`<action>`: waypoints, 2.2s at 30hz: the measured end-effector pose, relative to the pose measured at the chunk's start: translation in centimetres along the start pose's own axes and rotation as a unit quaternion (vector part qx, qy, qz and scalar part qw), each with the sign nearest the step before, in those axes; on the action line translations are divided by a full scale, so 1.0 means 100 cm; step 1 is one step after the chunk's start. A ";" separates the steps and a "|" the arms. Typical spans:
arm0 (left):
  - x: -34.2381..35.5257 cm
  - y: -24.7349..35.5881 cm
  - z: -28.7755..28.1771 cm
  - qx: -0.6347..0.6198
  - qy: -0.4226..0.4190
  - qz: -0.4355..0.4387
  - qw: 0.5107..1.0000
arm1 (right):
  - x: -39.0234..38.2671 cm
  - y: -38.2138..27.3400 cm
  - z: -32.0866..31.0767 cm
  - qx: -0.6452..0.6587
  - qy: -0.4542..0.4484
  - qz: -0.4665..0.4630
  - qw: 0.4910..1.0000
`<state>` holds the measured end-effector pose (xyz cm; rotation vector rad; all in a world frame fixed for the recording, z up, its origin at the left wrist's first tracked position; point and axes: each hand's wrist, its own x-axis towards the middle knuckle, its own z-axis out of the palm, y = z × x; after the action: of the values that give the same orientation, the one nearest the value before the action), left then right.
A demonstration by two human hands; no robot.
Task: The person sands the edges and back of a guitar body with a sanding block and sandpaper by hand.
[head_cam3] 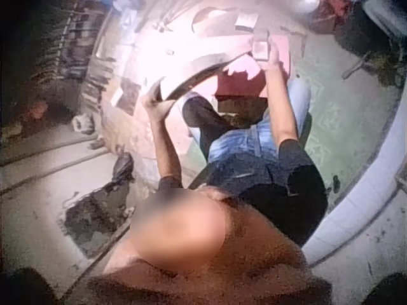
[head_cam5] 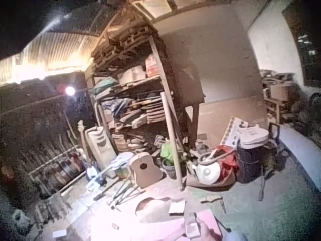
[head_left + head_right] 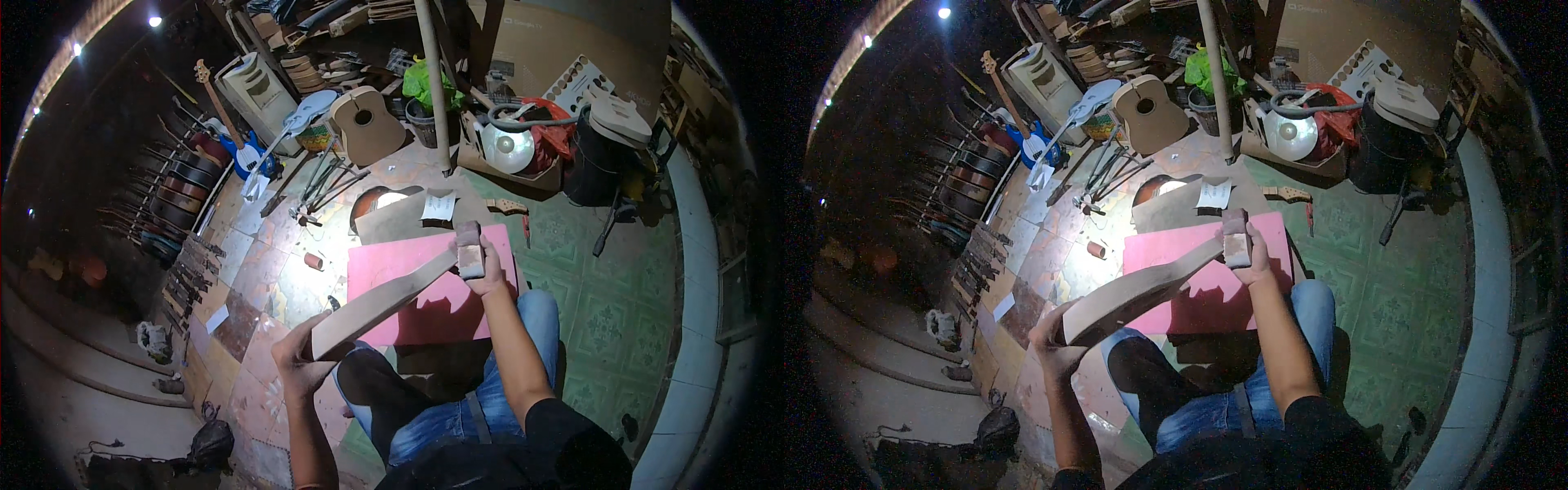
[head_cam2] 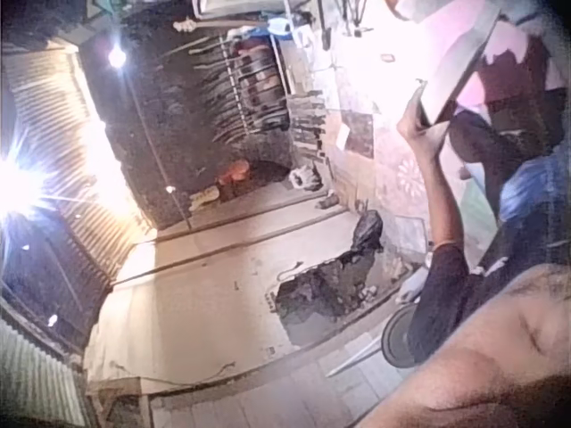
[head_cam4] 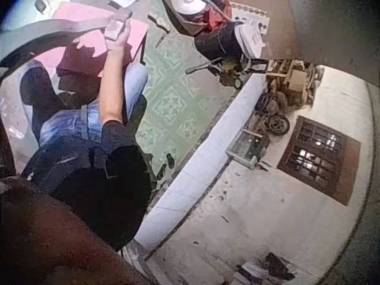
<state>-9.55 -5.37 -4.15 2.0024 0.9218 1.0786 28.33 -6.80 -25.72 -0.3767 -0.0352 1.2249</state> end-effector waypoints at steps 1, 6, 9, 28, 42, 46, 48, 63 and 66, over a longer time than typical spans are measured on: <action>0.005 -0.005 0.002 0.016 -0.008 0.021 1.000 | -0.005 -0.012 0.002 -0.001 0.005 -0.004 1.000; 0.016 -0.058 0.021 -0.129 0.018 0.027 0.991 | -0.024 -0.068 0.036 -0.117 -0.009 -0.074 0.990; 0.011 -0.105 0.039 -0.145 0.035 -0.073 0.986 | -0.033 -0.091 0.056 -0.153 -0.015 -0.108 0.982; 0.031 -0.093 0.105 0.031 -0.125 -0.111 0.985 | -0.097 -0.020 0.094 -0.818 0.024 -0.342 0.462; -0.014 -0.077 0.147 -0.041 -0.020 0.001 0.999 | -0.097 -0.020 0.124 -0.823 0.050 -0.225 0.520; -0.013 -0.082 0.164 -0.038 0.004 0.020 0.999 | -0.088 -0.023 0.116 -0.823 0.021 -0.259 0.505; -0.010 -0.088 0.167 -0.022 0.015 -0.010 1.000 | -0.084 -0.020 0.117 -0.822 0.027 -0.245 0.513; 0.010 -0.060 0.174 0.105 -0.023 -0.043 0.993 | -0.107 0.000 0.121 -0.850 0.036 -0.294 0.435; 0.006 -0.065 0.170 0.080 -0.012 -0.058 0.995 | -0.138 0.035 0.143 -0.834 -0.076 -0.331 0.435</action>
<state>3.81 -5.28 -16.47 2.0581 1.1279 0.9399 17.13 -14.81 -10.97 -1.7690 -1.5334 -0.0435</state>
